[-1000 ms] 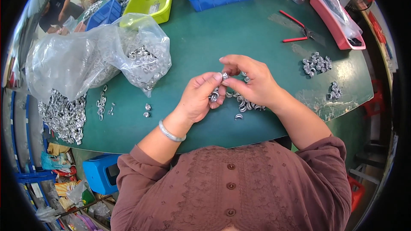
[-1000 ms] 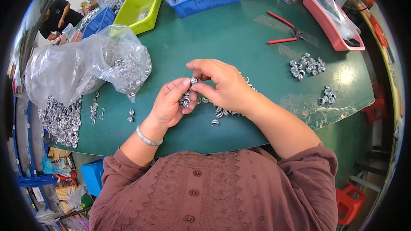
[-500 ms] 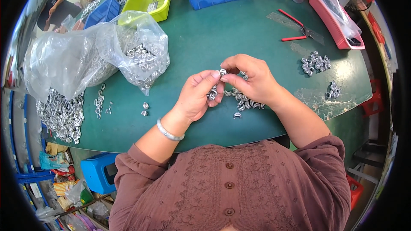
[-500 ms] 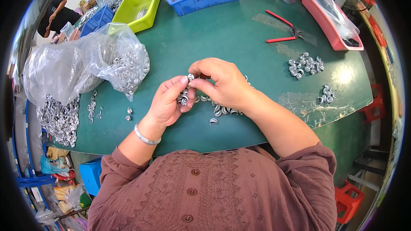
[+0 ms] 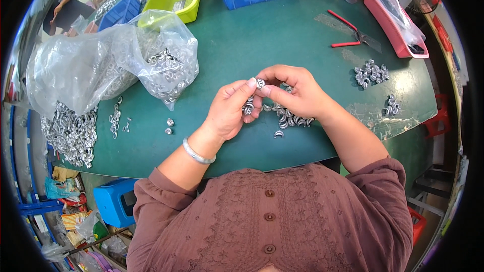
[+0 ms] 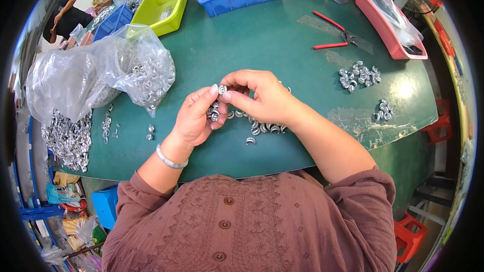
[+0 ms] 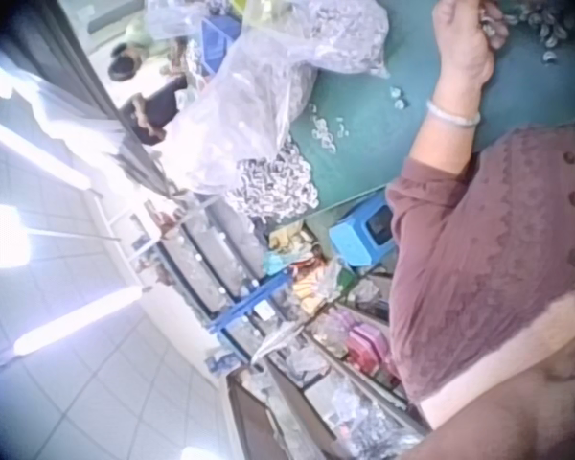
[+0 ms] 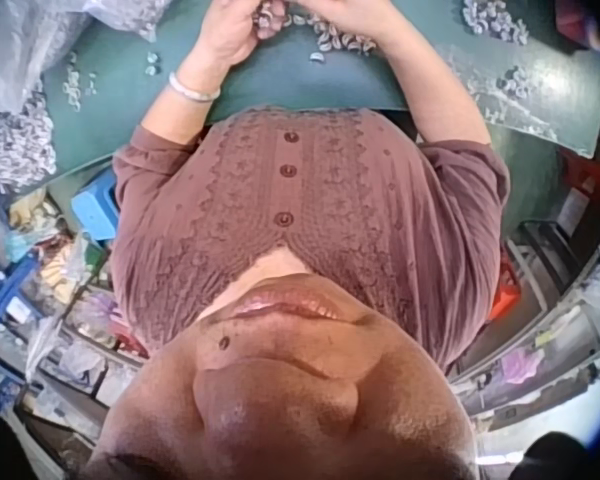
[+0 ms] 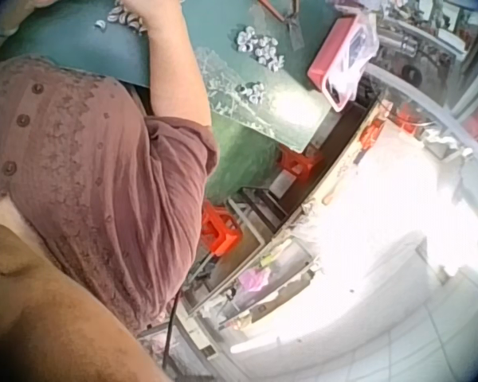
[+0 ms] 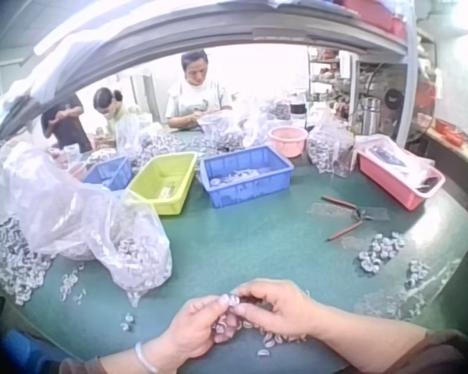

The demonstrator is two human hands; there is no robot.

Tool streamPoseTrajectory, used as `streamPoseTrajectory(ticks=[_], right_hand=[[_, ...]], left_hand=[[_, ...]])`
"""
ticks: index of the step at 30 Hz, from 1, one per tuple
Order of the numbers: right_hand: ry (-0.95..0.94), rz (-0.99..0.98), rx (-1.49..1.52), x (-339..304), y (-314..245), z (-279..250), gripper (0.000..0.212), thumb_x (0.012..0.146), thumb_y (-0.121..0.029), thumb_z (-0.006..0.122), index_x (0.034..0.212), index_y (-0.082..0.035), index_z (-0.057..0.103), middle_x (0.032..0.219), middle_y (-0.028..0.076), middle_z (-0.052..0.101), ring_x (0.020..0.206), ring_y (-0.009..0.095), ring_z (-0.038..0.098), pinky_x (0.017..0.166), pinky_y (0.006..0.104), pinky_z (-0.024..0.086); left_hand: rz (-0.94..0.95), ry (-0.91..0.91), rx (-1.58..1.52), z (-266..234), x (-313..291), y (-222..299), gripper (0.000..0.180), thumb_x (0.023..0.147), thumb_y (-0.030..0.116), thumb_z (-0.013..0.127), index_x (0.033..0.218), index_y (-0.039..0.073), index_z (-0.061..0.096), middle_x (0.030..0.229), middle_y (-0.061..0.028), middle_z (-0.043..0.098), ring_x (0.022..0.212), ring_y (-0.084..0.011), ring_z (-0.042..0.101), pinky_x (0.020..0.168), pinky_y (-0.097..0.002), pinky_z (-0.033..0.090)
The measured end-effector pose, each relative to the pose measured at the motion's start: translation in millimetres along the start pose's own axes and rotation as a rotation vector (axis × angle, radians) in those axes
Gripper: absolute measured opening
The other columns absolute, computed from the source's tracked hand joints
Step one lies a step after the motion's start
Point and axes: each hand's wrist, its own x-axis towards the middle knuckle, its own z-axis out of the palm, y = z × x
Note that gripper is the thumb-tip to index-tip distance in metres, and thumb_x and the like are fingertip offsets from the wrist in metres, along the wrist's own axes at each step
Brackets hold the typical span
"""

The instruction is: The person picks up and joins small silver metal components together by hand on a green workstation table, occasionally taking more parts from a plastic bag or bins.

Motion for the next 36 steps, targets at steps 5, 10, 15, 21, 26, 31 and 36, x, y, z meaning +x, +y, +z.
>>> streamPoseTrajectory(ticks=[5,10,15,21,26,31,36], right_hand=[[-0.014,0.167,0.167,0.1,0.5,-0.5,0.018,0.085,-0.012,0.057,0.096,0.003,0.059,0.082,0.004,0.063,0.076,0.008,0.056,0.069,0.0231,0.046],[0.009,0.244,0.249,-0.8,1.3,-2.0,0.021,0.086,-0.014,0.057,0.098,0.002,0.059,0.083,0.002,0.06,0.076,0.006,0.053,0.068,0.0215,0.045],[-0.024,0.242,0.259,1.1,4.9,-4.5,0.021,0.086,-0.014,0.057,0.098,0.003,0.058,0.081,0.001,0.059,0.073,0.005,0.052,0.066,0.0208,0.044],[-0.072,0.26,0.226,0.5,2.7,-4.1,0.019,0.087,-0.015,0.055,0.095,0.002,0.059,0.077,0.001,0.059,0.071,0.006,0.052,0.065,0.0212,0.044],[-0.072,0.239,0.227,0.0,6.2,-4.3,0.018,0.088,-0.014,0.053,0.094,0.002,0.059,0.076,0.002,0.058,0.069,0.007,0.052,0.064,0.022,0.044],[-0.069,0.253,0.163,1.2,8.4,-2.9,0.018,0.088,-0.015,0.052,0.089,0.001,0.06,0.07,0.0,0.058,0.066,0.007,0.052,0.061,0.0218,0.044],[-0.054,0.328,0.201,2.6,3.3,-2.2,0.02,0.088,-0.018,0.052,0.084,-0.001,0.061,0.066,0.001,0.058,0.061,0.006,0.052,0.056,0.0205,0.043]], left_hand=[[-0.007,0.021,0.018,1.1,0.0,1.8,0.025,0.091,0.027,0.049,0.081,0.006,0.059,0.064,-0.0014,0.054,0.051,-0.0095,0.048,0.041,-0.0187,0.035],[0.133,0.134,0.095,0.6,1.2,3.4,0.014,0.088,0.017,0.053,0.088,0.005,0.06,0.066,0.0003,0.053,0.051,-0.0075,0.047,0.042,-0.0175,0.035],[0.512,0.107,0.5,-0.4,3.0,-3.3,0.021,0.083,0.003,0.058,0.104,0.005,0.061,0.069,0.003,0.053,0.055,-0.0026,0.046,0.046,-0.0156,0.036],[0.553,0.095,0.52,-3.5,4.6,-5.4,0.018,0.083,0.003,0.058,0.1,0.004,0.063,0.068,0.0026,0.055,0.055,-0.0025,0.047,0.047,-0.0156,0.037],[0.444,0.116,0.446,1.8,0.8,-1.1,0.017,0.084,0.006,0.058,0.1,0.004,0.063,0.066,0.0021,0.055,0.054,-0.003,0.047,0.046,-0.0154,0.036],[0.262,0.155,0.303,3.9,-1.3,1.5,0.016,0.085,0.009,0.058,0.099,0.005,0.063,0.065,0.0013,0.055,0.052,-0.0047,0.048,0.043,-0.0157,0.034],[0.219,0.127,0.265,3.5,-2.7,3.4,0.017,0.087,0.012,0.054,0.1,0.004,0.062,0.066,0.0011,0.054,0.052,-0.005,0.047,0.043,-0.0156,0.033]])
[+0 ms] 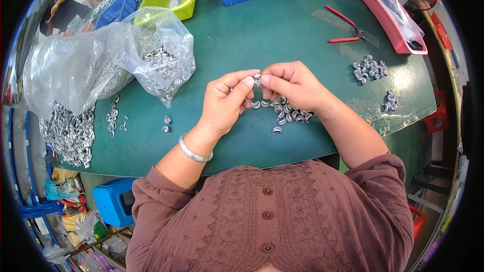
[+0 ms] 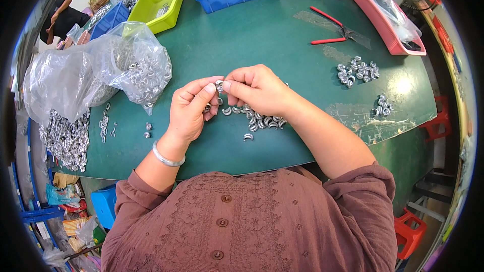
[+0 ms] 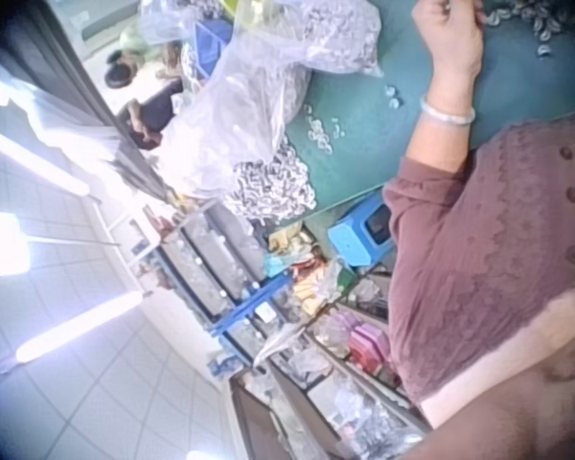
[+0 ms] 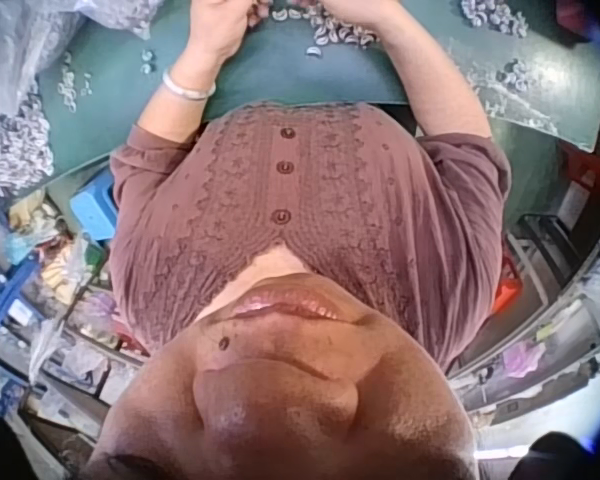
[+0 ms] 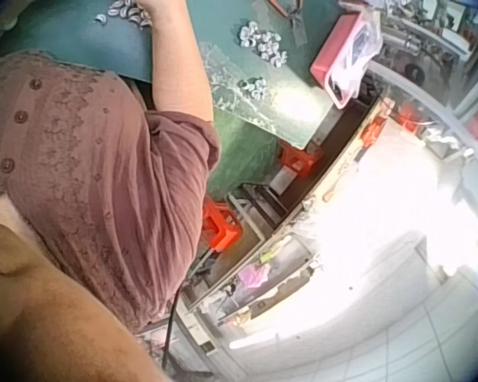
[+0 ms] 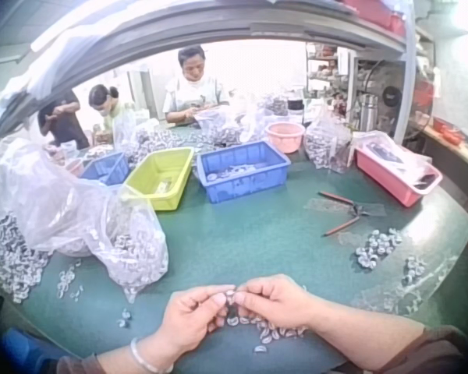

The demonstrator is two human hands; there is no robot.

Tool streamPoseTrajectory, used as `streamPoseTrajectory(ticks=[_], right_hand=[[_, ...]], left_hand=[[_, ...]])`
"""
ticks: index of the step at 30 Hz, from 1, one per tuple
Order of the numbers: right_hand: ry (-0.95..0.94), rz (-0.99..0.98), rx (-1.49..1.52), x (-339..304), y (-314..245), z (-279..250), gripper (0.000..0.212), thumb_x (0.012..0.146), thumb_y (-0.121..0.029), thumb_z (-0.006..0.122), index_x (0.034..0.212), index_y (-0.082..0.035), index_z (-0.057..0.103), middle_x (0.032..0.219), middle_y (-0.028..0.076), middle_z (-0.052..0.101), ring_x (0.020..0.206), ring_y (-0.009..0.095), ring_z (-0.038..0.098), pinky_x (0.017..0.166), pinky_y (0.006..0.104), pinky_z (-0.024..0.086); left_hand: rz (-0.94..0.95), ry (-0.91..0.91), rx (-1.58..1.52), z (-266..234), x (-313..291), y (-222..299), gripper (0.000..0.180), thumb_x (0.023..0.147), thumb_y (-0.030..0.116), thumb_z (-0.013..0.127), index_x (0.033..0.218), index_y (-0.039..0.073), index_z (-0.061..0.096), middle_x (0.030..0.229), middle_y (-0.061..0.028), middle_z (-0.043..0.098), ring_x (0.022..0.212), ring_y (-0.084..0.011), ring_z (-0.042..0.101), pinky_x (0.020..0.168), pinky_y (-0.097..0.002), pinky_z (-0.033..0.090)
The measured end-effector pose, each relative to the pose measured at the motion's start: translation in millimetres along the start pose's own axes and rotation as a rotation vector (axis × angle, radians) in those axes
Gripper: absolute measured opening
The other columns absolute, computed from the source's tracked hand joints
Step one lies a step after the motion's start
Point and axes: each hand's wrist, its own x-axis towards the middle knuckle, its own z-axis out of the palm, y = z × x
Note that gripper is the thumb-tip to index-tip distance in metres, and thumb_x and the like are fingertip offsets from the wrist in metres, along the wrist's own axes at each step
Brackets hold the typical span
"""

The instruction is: The person picks up and joins small silver metal components together by hand on a green workstation table, occasionally taking more parts from a plastic bag or bins.

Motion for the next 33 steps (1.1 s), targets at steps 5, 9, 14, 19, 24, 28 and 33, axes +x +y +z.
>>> streamPoseTrajectory(ticks=[5,9,14,19,24,28,33], right_hand=[[-0.02,0.148,0.161,-2.2,-0.7,-3.8,0.019,0.087,-0.017,0.052,0.081,-0.002,0.062,0.065,0.003,0.059,0.058,0.008,0.054,0.054,0.0209,0.043],[-0.036,0.179,0.226,-1.6,1.8,-5.3,0.021,0.086,-0.019,0.052,0.077,-0.002,0.061,0.062,0.003,0.059,0.054,0.009,0.054,0.051,0.0202,0.042],[-0.038,0.206,0.147,3.4,-1.9,3.8,0.024,0.087,-0.022,0.052,0.075,-0.002,0.06,0.061,0.003,0.057,0.054,0.008,0.052,0.05,0.021,0.041],[0.048,0.176,0.128,-9.1,-1.4,-4.3,0.023,0.088,-0.016,0.051,0.074,0.0,0.06,0.061,0.002,0.057,0.053,0.008,0.052,0.049,0.0208,0.042],[-0.006,0.114,0.029,-5.0,-0.9,3.0,0.019,0.088,-0.015,0.052,0.078,-0.001,0.06,0.062,0.001,0.056,0.055,0.005,0.05,0.051,0.0195,0.041],[0.003,0.023,-0.032,-5.8,2.2,2.5,0.016,0.086,-0.014,0.055,0.078,-0.001,0.059,0.064,0.0,0.057,0.058,0.005,0.05,0.052,0.0194,0.041],[0.047,0.012,-0.075,-4.7,6.9,-1.4,0.016,0.085,-0.014,0.056,0.078,-0.001,0.059,0.064,-0.001,0.056,0.059,0.005,0.049,0.053,0.0201,0.04]], left_hand=[[-0.022,-0.01,0.0,3.3,1.2,-2.2,0.018,0.089,0.013,0.052,0.099,0.004,0.062,0.067,0.001,0.054,0.052,-0.0055,0.046,0.042,-0.016,0.032],[-0.089,-0.017,-0.11,3.3,3.2,-3.9,0.016,0.089,0.014,0.051,0.094,0.003,0.061,0.067,0.0003,0.054,0.05,-0.0063,0.045,0.041,-0.017,0.031],[-0.174,0.041,-0.219,-3.6,0.0,-6.1,0.013,0.087,0.016,0.053,0.088,0.005,0.06,0.064,-0.0006,0.054,0.048,-0.0073,0.044,0.04,-0.0177,0.03],[-0.23,-0.093,-0.319,6.8,6.9,-7.5,0.015,0.088,0.022,0.054,0.093,0.009,0.058,0.07,0.0002,0.054,0.056,-0.0077,0.049,0.044,-0.0182,0.034],[-0.253,-0.087,-0.431,-2.5,6.2,-7.3,0.014,0.088,0.023,0.053,0.088,0.009,0.057,0.072,-0.0008,0.054,0.057,-0.0087,0.05,0.044,-0.0182,0.036],[-0.325,-0.07,-0.571,-5.4,9.6,3.2,0.016,0.088,0.025,0.053,0.085,0.009,0.054,0.073,-0.0018,0.053,0.06,-0.0099,0.05,0.044,-0.0184,0.036],[-0.199,-0.051,-0.409,-15.4,17.6,39.3,0.013,0.087,0.022,0.055,0.086,0.008,0.055,0.07,-0.0004,0.054,0.056,-0.0078,0.05,0.041,-0.0185,0.036]])
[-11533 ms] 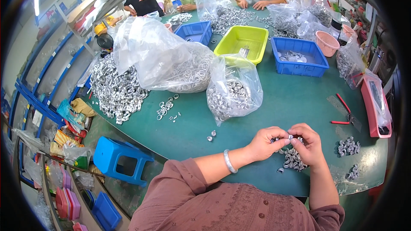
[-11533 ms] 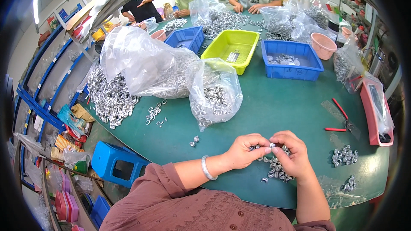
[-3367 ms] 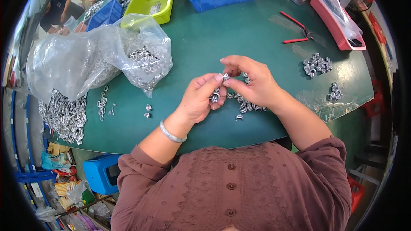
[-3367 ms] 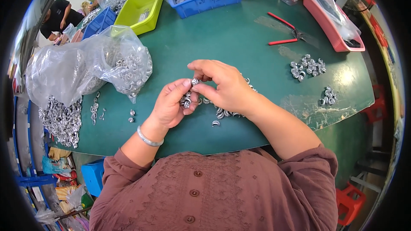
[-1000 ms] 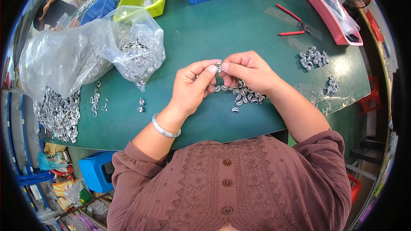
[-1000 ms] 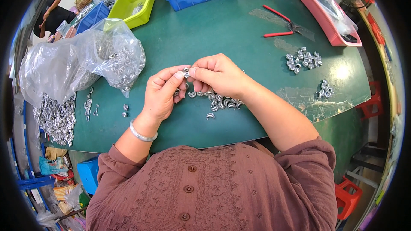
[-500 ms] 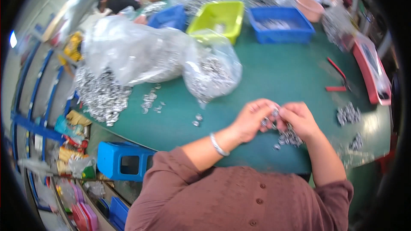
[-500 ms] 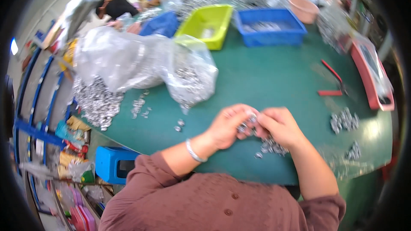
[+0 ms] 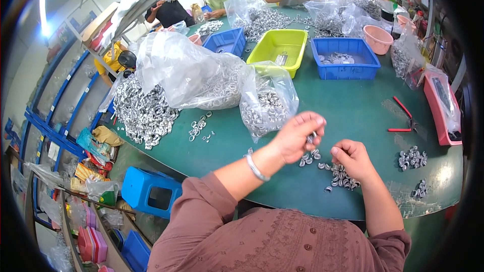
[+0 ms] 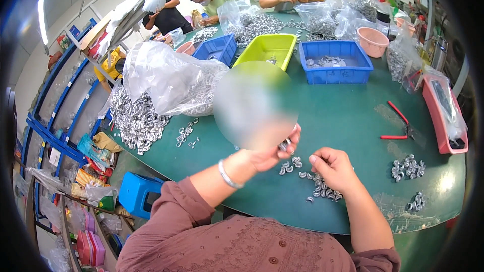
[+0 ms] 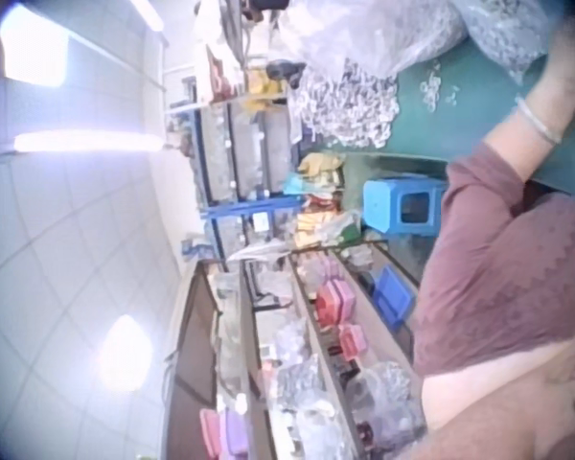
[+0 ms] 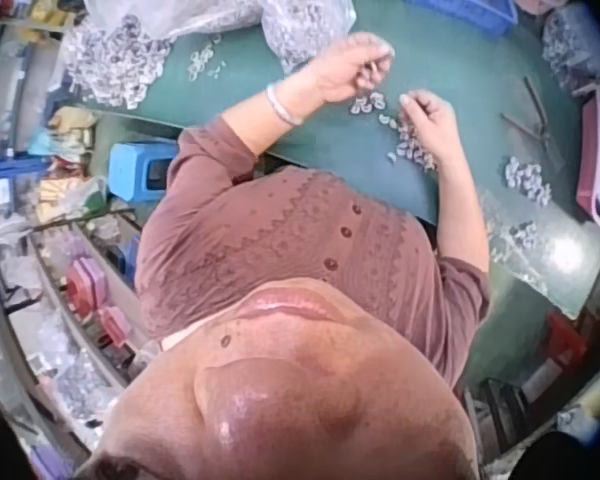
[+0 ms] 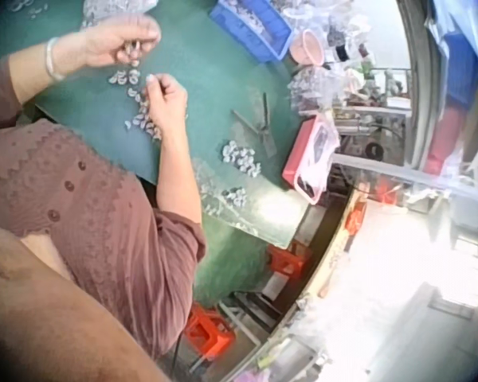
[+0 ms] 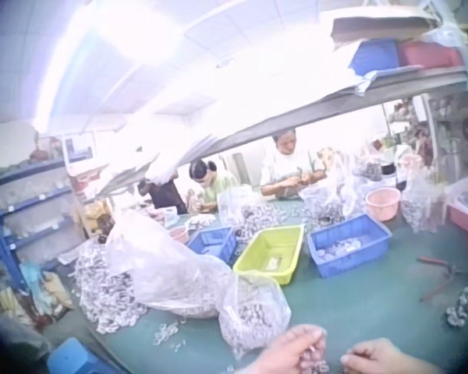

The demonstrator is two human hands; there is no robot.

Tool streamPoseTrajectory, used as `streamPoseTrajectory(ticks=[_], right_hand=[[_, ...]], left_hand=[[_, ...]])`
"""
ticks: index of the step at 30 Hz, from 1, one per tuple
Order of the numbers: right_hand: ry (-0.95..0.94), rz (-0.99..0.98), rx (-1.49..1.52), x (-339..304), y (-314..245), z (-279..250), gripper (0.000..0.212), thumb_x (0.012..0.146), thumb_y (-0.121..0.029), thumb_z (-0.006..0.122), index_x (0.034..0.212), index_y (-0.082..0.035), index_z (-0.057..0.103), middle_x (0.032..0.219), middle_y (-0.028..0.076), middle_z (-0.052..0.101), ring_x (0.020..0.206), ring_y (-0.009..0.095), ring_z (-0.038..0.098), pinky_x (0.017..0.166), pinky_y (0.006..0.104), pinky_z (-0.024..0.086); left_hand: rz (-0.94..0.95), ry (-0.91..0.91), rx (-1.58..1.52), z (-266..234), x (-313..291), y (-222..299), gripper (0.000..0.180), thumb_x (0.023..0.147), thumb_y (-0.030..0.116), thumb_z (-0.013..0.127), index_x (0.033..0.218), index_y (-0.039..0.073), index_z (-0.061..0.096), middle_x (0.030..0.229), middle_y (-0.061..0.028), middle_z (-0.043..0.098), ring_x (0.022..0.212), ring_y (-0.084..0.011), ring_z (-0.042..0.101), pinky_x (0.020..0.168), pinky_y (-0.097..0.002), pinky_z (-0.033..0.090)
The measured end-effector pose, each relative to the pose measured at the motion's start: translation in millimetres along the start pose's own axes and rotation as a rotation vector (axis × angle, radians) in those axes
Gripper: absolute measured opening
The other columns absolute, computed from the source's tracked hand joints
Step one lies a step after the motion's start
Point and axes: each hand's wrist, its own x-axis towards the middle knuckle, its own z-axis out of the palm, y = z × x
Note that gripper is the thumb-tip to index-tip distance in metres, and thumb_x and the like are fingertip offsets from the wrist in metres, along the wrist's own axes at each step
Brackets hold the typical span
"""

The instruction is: The person picks up and joins small silver metal components together by hand on a green workstation table, occasionally taking more parts from a plastic bag or bins.

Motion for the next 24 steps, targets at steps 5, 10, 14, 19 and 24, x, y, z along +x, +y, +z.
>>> streamPoseTrajectory(ticks=[5,10,14,19,24], right_hand=[[0.017,-0.003,-0.039,2.6,1.1,-3.0,0.015,0.084,-0.013,0.057,0.077,-0.001,0.059,0.065,0.0,0.056,0.059,0.005,0.048,0.053,0.0209,0.04],[0.026,-0.035,-0.117,3.3,1.9,-4.2,0.014,0.083,-0.013,0.057,0.078,0.0,0.059,0.064,0.0,0.056,0.058,0.005,0.047,0.052,0.0219,0.04],[0.044,-0.101,-0.21,3.3,3.3,-5.8,0.014,0.083,-0.013,0.058,0.081,0.0,0.06,0.063,0.001,0.056,0.058,0.007,0.048,0.052,0.0235,0.04],[0.017,-0.107,-0.306,1.0,-3.1,-2.2,0.014,0.082,-0.014,0.058,0.081,0.0,0.06,0.062,0.002,0.055,0.057,0.008,0.048,0.052,0.0244,0.041],[-0.056,-0.226,-0.515,4.6,2.3,0.6,0.015,0.077,-0.015,0.061,0.084,-0.002,0.061,0.071,0.01,0.06,0.064,0.021,0.057,0.06,0.0315,0.046]], left_hand=[[0.756,0.095,0.949,-2.8,8.6,63.2,0.012,0.085,0.016,0.056,0.09,0.005,0.058,0.068,0.0015,0.053,0.054,-0.0051,0.047,0.048,-0.0198,0.038],[0.497,0.168,0.918,-24.5,21.4,121.9,0.016,0.081,0.017,0.06,0.09,0.003,0.06,0.072,-0.0016,0.059,0.058,-0.0106,0.053,0.054,-0.0248,0.044],[0.324,0.343,1.843,-77.9,34.7,136.1,0.023,0.077,0.02,0.064,0.092,0.003,0.061,0.08,-0.0075,0.064,0.069,-0.0207,0.059,0.064,-0.0314,0.047],[0.463,-0.007,1.994,-114.5,41.2,130.0,0.031,0.074,0.022,0.065,0.1,0.005,0.063,0.088,-0.014,0.064,0.083,-0.0264,0.061,0.074,-0.0362,0.047],[0.43,0.374,1.964,0.8,-35.2,141.7,0.031,0.079,0.021,0.062,0.104,0.003,0.06,0.093,-0.0114,0.063,0.079,-0.0229,0.061,0.07,-0.0309,0.048]])
